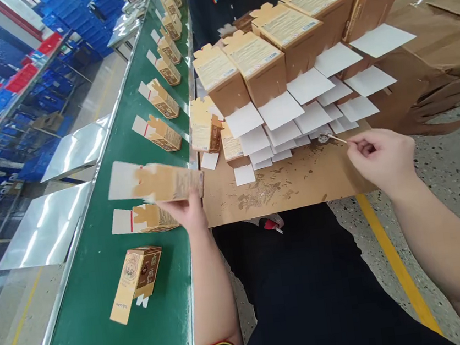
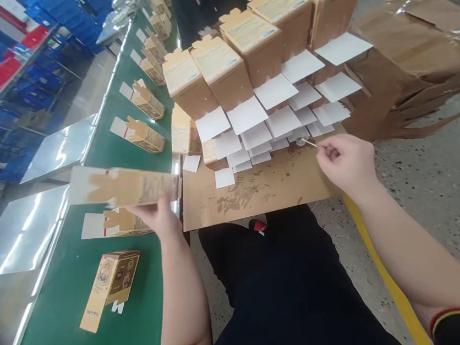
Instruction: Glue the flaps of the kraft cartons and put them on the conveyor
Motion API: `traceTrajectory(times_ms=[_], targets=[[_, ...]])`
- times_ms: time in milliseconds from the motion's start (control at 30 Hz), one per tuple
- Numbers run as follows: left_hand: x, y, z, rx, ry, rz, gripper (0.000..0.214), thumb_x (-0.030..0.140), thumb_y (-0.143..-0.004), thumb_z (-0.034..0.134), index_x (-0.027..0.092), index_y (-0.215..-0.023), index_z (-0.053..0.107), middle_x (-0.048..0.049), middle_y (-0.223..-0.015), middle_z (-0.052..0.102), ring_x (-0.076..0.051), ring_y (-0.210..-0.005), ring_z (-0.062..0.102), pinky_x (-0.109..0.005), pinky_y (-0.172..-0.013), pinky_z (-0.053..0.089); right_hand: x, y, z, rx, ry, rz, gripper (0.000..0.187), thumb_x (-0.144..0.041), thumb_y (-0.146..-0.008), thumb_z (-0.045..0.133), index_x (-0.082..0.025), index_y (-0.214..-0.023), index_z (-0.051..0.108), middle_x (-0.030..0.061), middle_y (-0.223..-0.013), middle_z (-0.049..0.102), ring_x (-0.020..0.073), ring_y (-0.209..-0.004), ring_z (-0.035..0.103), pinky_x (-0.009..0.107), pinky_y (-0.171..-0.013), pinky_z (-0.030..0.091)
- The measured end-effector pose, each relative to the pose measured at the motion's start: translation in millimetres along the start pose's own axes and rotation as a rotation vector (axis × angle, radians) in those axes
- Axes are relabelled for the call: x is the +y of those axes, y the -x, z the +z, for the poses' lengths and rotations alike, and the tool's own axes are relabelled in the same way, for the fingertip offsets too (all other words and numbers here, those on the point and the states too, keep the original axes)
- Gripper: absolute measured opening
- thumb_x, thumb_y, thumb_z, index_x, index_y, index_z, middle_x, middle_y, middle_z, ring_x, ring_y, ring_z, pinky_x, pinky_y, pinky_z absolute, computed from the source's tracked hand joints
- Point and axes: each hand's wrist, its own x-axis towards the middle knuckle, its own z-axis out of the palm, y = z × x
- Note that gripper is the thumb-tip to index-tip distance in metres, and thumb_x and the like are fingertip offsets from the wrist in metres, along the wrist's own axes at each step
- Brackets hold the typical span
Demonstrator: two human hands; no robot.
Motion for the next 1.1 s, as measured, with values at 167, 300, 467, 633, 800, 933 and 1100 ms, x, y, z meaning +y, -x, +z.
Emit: traceTrajectory(times_ms=[167,300,467,633,800,933,1100], targets=[[4.9,20.6,-15.3,-0.215,0.159,-0.326,0.078,0.061,-0.077,0.099,0.027,-0.142,0.071,-0.0153,-0.15,0.075,-0.039,-0.156,0.064,-0.055,-0.134,0.048,-1.1,-47.8,14.2,-0.301,0.288,0.021,0.022,-0.009,-0.086,0.066,-0.02,-0.068,0.063,0.0116,-0.076,0.075,0.0204,-0.074,0.064,0.032,-0.071,0.048],[-6.4,33.1,-6.1,-0.217,0.153,-0.466,0.076,0.064,-0.066,0.107,0.023,-0.121,0.075,-0.0162,-0.132,0.082,-0.038,-0.141,0.075,-0.058,-0.13,0.052,5.2,-50.3,14.8,-0.342,0.332,0.014,0.021,-0.009,-0.088,0.066,-0.019,-0.07,0.068,0.0133,-0.077,0.076,0.0205,-0.07,0.063,0.034,-0.069,0.046],[-12.7,39.2,-6.3,-0.267,0.132,-0.507,0.078,0.061,-0.061,0.111,0.021,-0.117,0.074,-0.0168,-0.128,0.085,-0.036,-0.127,0.082,-0.059,-0.124,0.058,-10.6,12.6,18.4,-0.144,-0.019,-0.09,0.014,-0.021,-0.094,0.069,-0.02,-0.09,0.083,0.0068,-0.076,0.077,0.021,-0.065,0.067,0.034,-0.062,0.053],[-13.4,38.2,-12.4,-0.323,0.084,-0.512,0.079,0.063,-0.064,0.109,0.021,-0.119,0.072,-0.017,-0.131,0.085,-0.035,-0.125,0.083,-0.057,-0.122,0.061,-86.2,72.7,74.5,-0.428,-0.406,-0.256,0.021,-0.016,-0.101,0.065,-0.025,-0.089,0.08,0.0015,-0.077,0.074,0.0172,-0.064,0.064,0.03,-0.062,0.05],[-14.6,33.9,-14.3,-0.36,0.049,-0.482,0.078,0.067,-0.068,0.105,0.02,-0.12,0.071,-0.0185,-0.134,0.083,-0.034,-0.129,0.082,-0.055,-0.124,0.059,-130.0,74.7,131.1,-0.621,-0.425,-0.32,0.026,-0.009,-0.1,0.059,-0.022,-0.079,0.067,0.0034,-0.079,0.067,0.0182,-0.073,0.061,0.03,-0.069,0.046],[-14.8,35.1,-13.9,-0.352,0.048,-0.478,0.078,0.067,-0.067,0.106,0.02,-0.119,0.071,-0.018,-0.13,0.084,-0.035,-0.124,0.083,-0.055,-0.12,0.062,-131.1,73.0,142.9,-0.667,-0.378,-0.357,0.029,-0.007,-0.1,0.058,-0.021,-0.076,0.062,0.0045,-0.078,0.063,0.0189,-0.073,0.057,0.031,-0.069,0.042],[-14.7,47.1,-7.5,-0.324,0.038,-0.408,0.082,0.065,-0.069,0.105,0.022,-0.128,0.067,-0.017,-0.134,0.082,-0.036,-0.13,0.081,-0.056,-0.121,0.062,-116.0,66.2,130.3,-0.567,-0.399,-0.305,0.027,-0.008,-0.102,0.057,-0.022,-0.08,0.068,0.0053,-0.082,0.068,0.0196,-0.075,0.062,0.031,-0.069,0.046]])
